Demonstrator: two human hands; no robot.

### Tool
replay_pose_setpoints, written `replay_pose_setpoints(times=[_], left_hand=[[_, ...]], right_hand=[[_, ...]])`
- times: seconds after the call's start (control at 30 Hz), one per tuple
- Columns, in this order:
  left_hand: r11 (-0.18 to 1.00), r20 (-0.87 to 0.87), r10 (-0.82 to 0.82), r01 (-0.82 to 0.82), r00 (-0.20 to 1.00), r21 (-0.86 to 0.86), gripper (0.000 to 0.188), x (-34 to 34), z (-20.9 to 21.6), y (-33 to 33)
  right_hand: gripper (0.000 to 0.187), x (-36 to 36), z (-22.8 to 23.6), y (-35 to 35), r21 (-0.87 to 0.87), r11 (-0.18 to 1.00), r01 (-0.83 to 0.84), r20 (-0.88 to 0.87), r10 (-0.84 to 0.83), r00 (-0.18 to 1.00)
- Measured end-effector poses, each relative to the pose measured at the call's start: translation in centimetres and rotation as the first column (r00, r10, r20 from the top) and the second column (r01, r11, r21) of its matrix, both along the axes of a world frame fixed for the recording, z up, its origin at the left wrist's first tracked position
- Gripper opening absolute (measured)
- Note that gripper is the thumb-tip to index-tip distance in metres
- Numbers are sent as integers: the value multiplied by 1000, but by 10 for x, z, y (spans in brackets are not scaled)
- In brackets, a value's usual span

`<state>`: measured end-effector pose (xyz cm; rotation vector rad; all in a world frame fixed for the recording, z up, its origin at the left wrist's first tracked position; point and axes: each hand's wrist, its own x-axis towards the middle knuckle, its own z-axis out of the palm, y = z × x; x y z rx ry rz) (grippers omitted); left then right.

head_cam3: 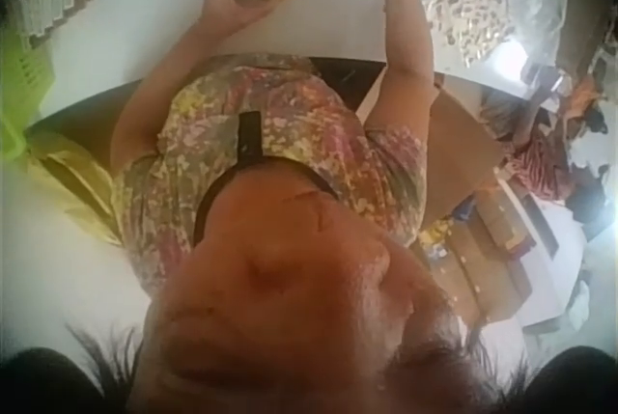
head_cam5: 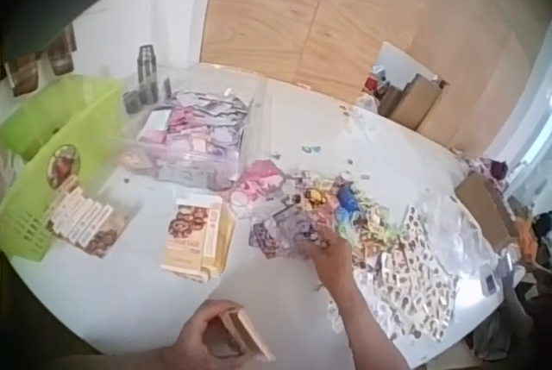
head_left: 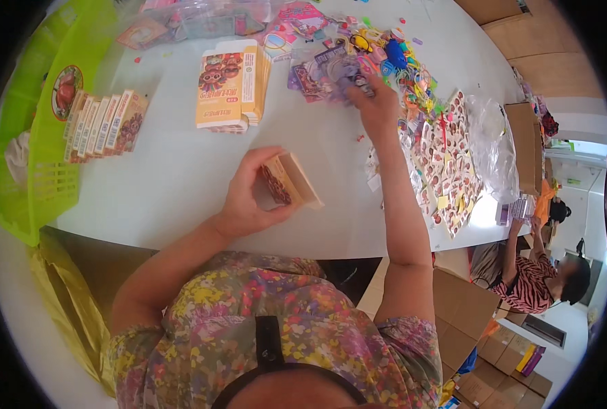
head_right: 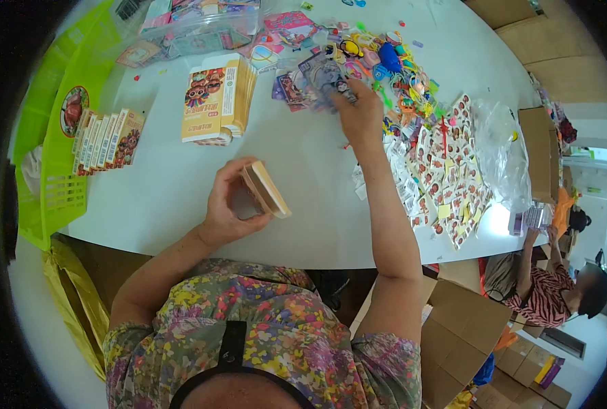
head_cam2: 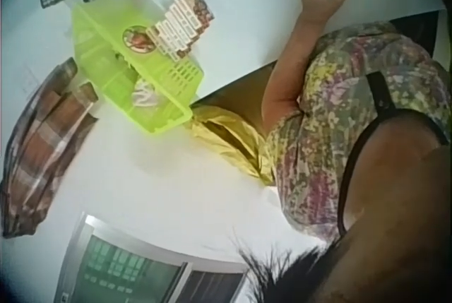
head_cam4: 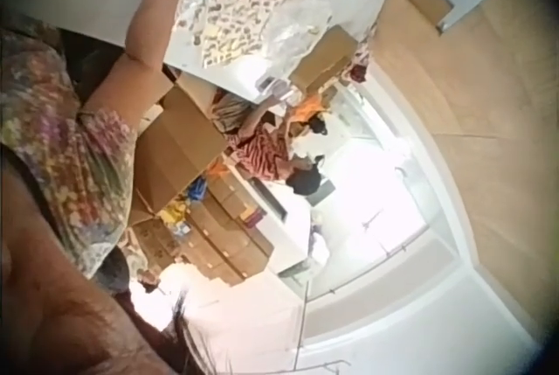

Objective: Packaging small items like stickers and toys into small cardboard boxes at a production workstation.

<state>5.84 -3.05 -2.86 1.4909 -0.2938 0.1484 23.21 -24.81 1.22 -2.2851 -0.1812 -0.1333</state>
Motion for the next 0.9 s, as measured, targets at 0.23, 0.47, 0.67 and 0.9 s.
replay_pose_setpoints(times=[0.23,0.47,0.67,0.9], left_hand=[[984,66,92,-101,994,148,76,5,9,0],[976,90,130,-143,987,165,76,7,8,-4],[946,119,204,-227,972,230,72,8,6,0],[897,261,213,-295,941,329,71,10,3,1]], right_hand=[[29,-9,12,-6,187,982,14,-119,8,993],[26,1,8,-18,-298,954,-27,304,122,945],[21,-68,87,-2,57,993,-100,-87,105,991],[20,-117,114,9,-175,908,-381,-61,377,924]])
